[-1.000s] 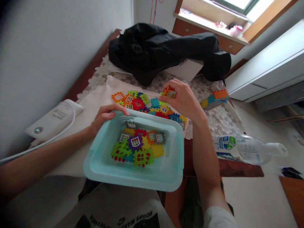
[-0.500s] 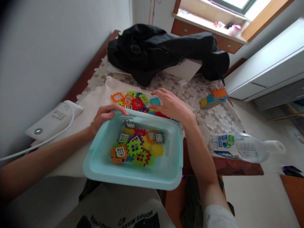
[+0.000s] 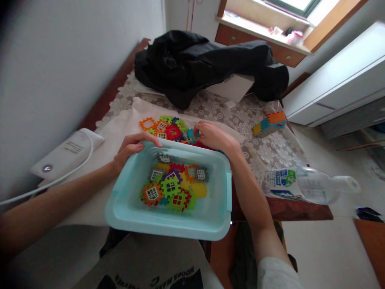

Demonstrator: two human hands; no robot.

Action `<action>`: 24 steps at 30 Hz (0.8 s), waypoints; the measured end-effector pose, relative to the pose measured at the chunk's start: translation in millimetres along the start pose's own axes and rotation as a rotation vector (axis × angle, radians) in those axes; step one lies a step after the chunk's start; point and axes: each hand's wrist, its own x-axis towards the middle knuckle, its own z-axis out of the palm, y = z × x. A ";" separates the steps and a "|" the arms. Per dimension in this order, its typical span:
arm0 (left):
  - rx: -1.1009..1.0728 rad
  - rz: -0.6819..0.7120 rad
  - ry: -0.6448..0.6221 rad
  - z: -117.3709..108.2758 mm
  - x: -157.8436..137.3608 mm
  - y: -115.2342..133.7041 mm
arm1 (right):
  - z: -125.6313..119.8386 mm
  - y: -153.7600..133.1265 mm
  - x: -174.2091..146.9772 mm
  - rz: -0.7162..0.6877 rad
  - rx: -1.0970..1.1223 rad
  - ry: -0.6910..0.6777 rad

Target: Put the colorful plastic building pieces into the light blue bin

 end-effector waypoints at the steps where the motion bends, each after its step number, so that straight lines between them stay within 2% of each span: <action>1: -0.007 -0.001 0.000 0.1 -0.1 -0.6 | 0.0 1.1 0.0 -0.001 0.018 0.019; 11: 0.000 -0.011 0.012 1.5 0.0 2.9 | 3.1 17.3 4.0 -0.091 0.008 0.003; 17: 0.049 -0.004 0.017 0.4 0.6 3.6 | 1.7 13.8 0.7 -0.098 0.029 -0.118; 24: 0.026 0.002 -0.003 -0.1 0.5 2.6 | -0.5 22.2 0.2 -0.120 0.003 -0.044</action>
